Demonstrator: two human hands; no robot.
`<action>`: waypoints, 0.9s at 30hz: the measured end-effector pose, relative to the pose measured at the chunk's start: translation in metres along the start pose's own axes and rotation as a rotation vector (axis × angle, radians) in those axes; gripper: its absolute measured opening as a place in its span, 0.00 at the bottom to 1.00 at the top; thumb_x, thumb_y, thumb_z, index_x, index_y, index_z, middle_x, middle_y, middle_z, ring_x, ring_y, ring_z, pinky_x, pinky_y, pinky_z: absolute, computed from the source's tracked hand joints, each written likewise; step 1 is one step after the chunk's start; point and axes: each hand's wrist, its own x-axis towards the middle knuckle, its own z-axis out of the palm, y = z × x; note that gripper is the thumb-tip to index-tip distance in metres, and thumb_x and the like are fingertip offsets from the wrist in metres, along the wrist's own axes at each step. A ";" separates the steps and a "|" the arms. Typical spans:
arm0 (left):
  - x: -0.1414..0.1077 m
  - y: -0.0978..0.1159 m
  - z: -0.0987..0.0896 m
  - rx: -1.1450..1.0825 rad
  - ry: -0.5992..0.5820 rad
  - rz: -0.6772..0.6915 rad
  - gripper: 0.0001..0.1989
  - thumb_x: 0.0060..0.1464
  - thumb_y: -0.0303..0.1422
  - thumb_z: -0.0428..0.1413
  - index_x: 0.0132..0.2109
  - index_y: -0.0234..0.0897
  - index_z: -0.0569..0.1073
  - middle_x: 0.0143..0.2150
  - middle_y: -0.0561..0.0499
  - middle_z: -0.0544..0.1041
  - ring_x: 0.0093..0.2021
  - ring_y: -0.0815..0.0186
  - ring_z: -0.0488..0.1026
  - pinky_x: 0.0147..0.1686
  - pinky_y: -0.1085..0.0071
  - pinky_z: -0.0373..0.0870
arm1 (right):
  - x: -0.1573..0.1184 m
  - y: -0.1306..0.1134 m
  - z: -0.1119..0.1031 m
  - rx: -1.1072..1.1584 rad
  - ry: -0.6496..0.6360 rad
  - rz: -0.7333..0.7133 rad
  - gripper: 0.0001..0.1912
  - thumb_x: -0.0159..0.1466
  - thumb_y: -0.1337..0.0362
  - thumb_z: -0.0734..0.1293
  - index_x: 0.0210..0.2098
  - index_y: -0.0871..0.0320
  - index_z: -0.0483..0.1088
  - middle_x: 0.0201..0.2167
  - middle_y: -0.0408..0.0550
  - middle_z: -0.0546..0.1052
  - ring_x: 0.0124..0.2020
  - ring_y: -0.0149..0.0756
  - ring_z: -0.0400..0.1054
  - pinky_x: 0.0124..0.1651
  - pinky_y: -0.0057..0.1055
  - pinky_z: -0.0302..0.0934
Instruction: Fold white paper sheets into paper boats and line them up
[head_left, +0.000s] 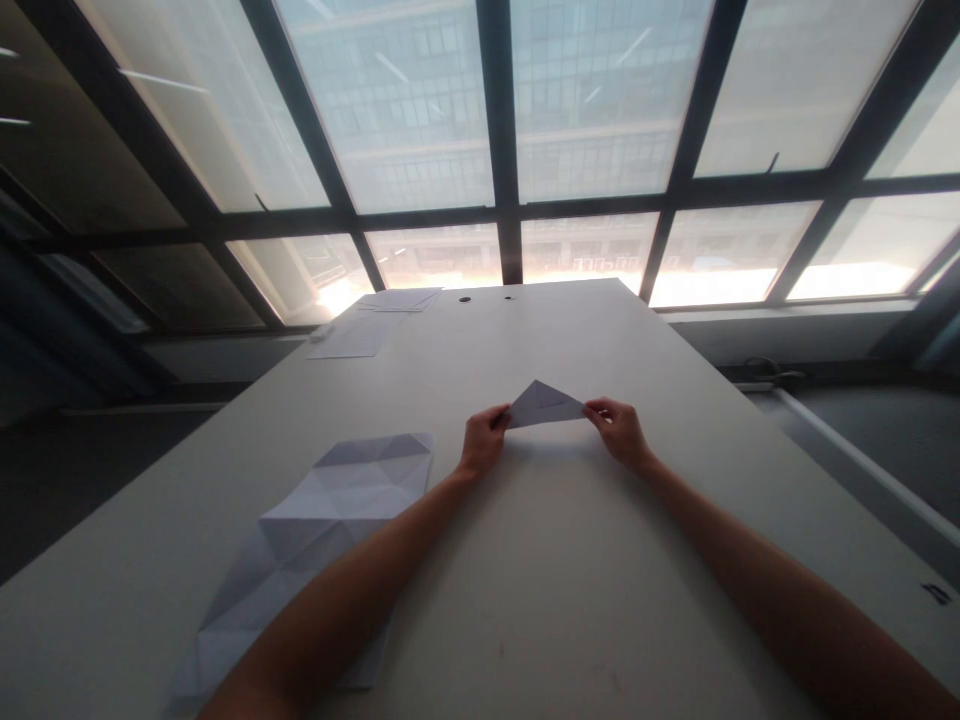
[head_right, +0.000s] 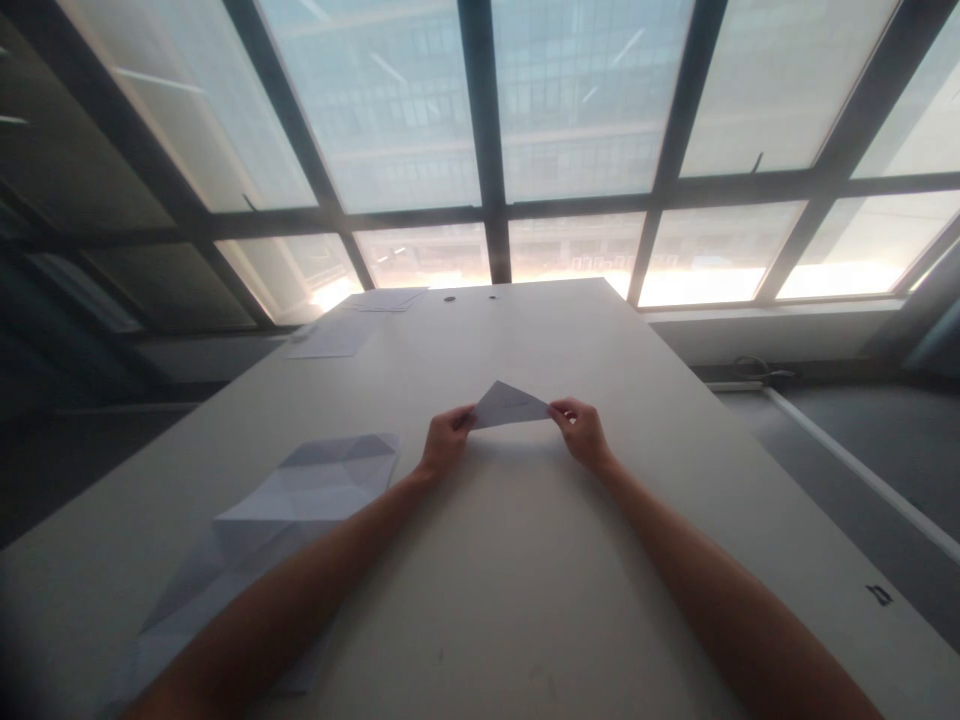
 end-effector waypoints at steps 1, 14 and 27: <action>0.000 0.001 0.000 0.004 -0.008 0.019 0.14 0.57 0.29 0.55 0.48 0.33 0.80 0.45 0.45 0.81 0.46 0.58 0.78 0.49 0.62 0.72 | 0.000 0.000 0.000 0.001 0.005 0.012 0.12 0.61 0.56 0.67 0.34 0.58 0.77 0.31 0.49 0.79 0.32 0.39 0.71 0.38 0.35 0.66; -0.006 0.004 0.006 0.242 -0.027 0.097 0.20 0.57 0.17 0.48 0.50 0.37 0.76 0.55 0.44 0.63 0.42 0.68 0.73 0.47 0.66 0.74 | 0.001 0.001 0.000 -0.003 -0.001 0.092 0.14 0.58 0.59 0.65 0.40 0.60 0.74 0.24 0.45 0.76 0.25 0.36 0.69 0.30 0.31 0.62; -0.014 0.007 0.007 0.501 -0.131 0.218 0.19 0.58 0.19 0.49 0.50 0.41 0.75 0.51 0.48 0.63 0.38 0.67 0.71 0.48 0.66 0.71 | -0.004 0.006 0.001 -0.491 -0.101 0.045 0.12 0.60 0.67 0.62 0.43 0.56 0.71 0.24 0.42 0.72 0.26 0.34 0.66 0.32 0.29 0.56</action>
